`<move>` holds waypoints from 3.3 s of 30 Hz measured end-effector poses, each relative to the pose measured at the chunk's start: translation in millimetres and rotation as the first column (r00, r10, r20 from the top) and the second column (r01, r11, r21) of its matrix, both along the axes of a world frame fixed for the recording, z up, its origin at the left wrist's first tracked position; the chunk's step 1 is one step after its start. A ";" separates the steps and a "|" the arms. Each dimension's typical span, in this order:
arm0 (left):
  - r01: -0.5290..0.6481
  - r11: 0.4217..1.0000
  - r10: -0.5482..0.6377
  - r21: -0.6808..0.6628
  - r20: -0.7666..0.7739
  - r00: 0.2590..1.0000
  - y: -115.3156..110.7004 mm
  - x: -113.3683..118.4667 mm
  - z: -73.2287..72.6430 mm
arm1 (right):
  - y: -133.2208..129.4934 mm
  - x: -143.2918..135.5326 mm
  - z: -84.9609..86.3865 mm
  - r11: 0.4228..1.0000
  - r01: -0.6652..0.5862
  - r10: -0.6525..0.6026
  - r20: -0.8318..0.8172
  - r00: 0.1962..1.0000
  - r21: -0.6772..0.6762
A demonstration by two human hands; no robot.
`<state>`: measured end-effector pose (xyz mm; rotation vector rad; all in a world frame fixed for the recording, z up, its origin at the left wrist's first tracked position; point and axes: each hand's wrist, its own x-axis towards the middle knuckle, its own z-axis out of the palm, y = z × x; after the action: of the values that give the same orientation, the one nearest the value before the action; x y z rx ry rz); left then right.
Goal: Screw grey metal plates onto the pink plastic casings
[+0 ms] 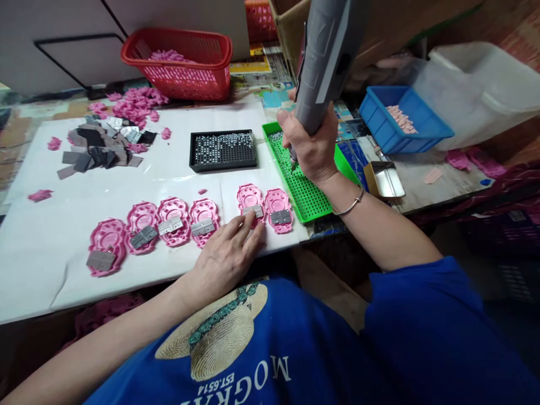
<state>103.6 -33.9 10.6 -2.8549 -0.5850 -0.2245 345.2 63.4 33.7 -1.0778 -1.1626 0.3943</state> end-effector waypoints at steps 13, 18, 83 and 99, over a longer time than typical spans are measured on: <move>-0.008 1.000 0.008 0.016 0.014 1.000 -0.3 -0.4 -1.5 | -9.2 -7.5 10.3 0.992 -0.017 0.020 -0.020 1.000 0.125; 0.002 1.000 -0.003 0.031 0.026 1.000 0.0 0.2 -1.2 | -6.0 -6.5 6.8 0.995 -0.023 0.026 -0.032 0.999 0.097; -0.011 0.995 0.016 -0.099 0.049 0.999 -5.0 1.1 -3.7 | -38.0 -105.5 15.0 0.868 -0.458 0.479 -0.082 0.874 0.192; -0.151 0.968 0.199 -0.203 0.244 0.949 33.3 -83.5 3.0 | -34.5 -35.8 32.8 0.896 -0.211 0.243 -0.034 0.969 0.391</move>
<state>20.0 -0.5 13.6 -2.9441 -0.9531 -0.5516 309.3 28.9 66.5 -0.5783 -1.2342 0.3680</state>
